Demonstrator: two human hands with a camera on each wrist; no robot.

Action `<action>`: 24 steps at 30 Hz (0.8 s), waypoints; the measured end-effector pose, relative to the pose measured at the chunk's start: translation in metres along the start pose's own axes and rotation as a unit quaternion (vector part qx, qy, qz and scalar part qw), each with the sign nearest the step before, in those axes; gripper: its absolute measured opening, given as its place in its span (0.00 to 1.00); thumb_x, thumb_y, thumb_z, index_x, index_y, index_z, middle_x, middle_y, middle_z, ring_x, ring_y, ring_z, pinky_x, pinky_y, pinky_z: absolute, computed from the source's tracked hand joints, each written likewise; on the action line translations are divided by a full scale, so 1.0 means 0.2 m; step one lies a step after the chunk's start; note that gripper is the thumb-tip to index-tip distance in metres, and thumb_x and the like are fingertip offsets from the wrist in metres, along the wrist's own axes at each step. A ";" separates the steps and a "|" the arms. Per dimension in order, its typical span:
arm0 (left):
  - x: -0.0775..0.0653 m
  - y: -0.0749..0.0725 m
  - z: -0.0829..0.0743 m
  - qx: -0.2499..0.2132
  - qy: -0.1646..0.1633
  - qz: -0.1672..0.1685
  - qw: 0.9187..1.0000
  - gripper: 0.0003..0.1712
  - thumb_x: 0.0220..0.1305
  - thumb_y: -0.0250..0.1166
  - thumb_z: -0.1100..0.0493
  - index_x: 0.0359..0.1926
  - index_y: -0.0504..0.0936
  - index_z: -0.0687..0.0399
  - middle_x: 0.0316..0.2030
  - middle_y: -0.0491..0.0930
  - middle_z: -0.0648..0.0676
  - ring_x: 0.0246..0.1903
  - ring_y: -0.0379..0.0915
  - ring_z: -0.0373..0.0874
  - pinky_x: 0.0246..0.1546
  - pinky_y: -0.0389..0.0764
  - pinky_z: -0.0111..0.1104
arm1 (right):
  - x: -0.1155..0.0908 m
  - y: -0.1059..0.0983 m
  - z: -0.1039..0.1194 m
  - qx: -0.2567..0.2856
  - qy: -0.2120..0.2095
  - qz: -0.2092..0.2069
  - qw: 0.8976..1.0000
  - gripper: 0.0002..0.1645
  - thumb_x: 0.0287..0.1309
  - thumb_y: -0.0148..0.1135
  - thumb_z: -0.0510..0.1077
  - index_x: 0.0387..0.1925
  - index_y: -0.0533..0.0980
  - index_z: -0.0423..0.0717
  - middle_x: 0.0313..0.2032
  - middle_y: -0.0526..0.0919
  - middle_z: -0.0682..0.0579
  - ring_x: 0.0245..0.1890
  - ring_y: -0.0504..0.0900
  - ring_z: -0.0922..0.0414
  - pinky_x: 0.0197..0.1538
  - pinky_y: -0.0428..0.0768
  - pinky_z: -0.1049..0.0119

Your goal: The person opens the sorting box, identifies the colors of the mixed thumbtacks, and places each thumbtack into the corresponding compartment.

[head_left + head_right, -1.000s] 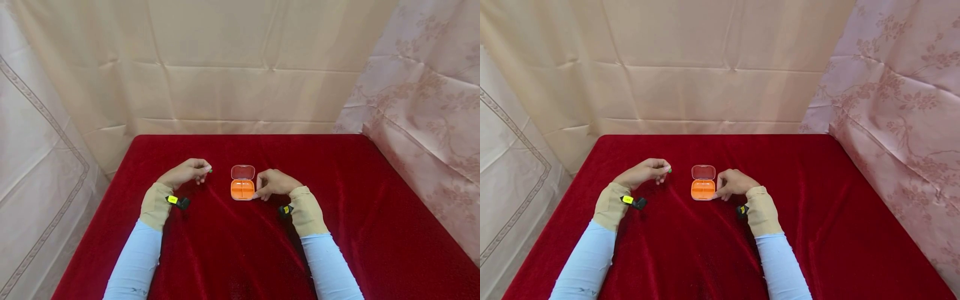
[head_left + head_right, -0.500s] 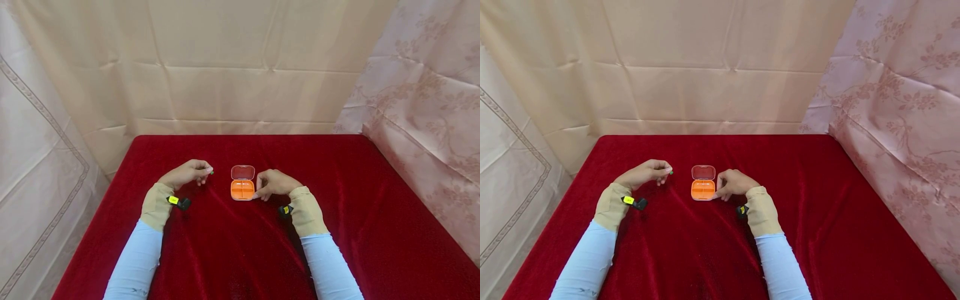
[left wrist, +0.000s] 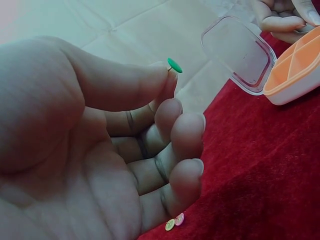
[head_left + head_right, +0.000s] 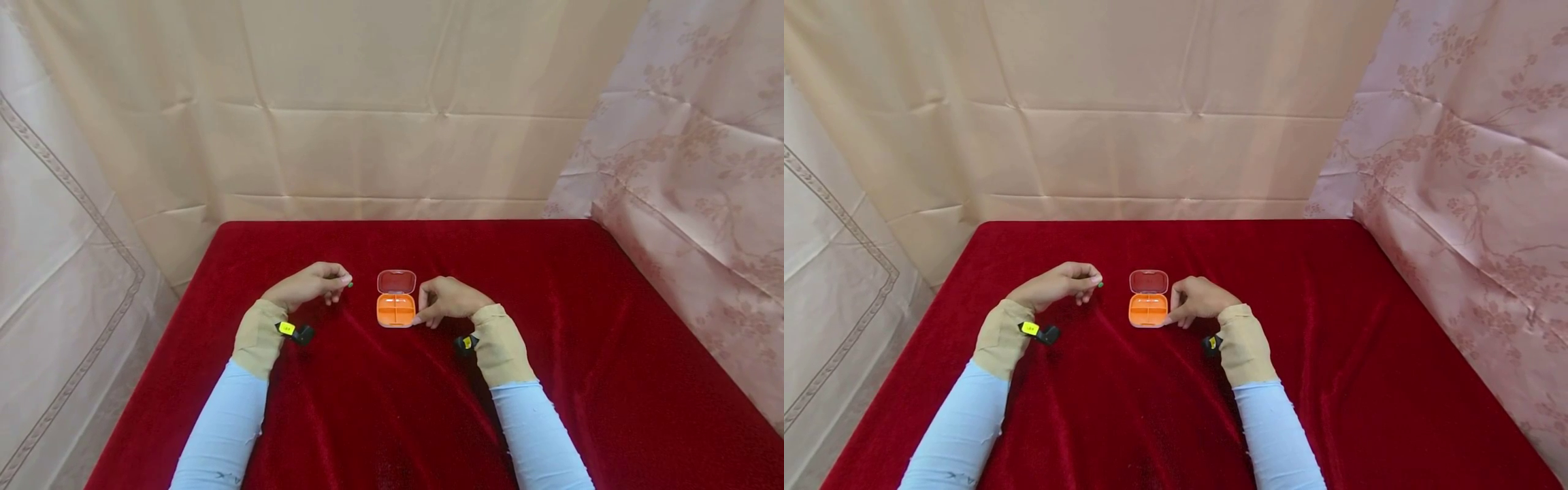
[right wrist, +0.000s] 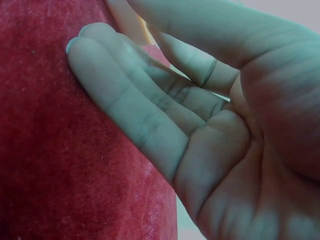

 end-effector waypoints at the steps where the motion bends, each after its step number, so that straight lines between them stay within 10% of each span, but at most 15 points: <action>1: 0.00 0.00 0.00 0.001 0.000 0.001 1.000 0.24 0.73 0.57 0.53 0.48 0.72 0.76 0.29 0.71 0.59 0.29 0.69 0.49 0.32 0.74 0.36 | 0.00 0.00 0.00 0.000 0.000 0.000 1.000 0.13 0.50 0.74 0.40 0.28 0.75 0.39 0.28 0.83 0.46 0.26 0.85 0.51 0.33 0.82 0.61; 24: 0.01 0.03 -0.01 0.022 0.000 0.003 1.000 0.21 0.72 0.57 0.53 0.48 0.76 0.72 0.29 0.72 0.58 0.29 0.71 0.49 0.33 0.75 0.36 | -0.01 0.00 0.01 -0.001 -0.002 0.001 1.000 0.13 0.50 0.73 0.39 0.29 0.75 0.38 0.28 0.83 0.45 0.27 0.85 0.50 0.33 0.82 0.61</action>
Point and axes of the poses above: each hand's wrist, its own x-axis towards the middle knuckle, its own y-axis out of the palm, z = x × y, the point moved 1 cm from there along x, towards the middle knuckle
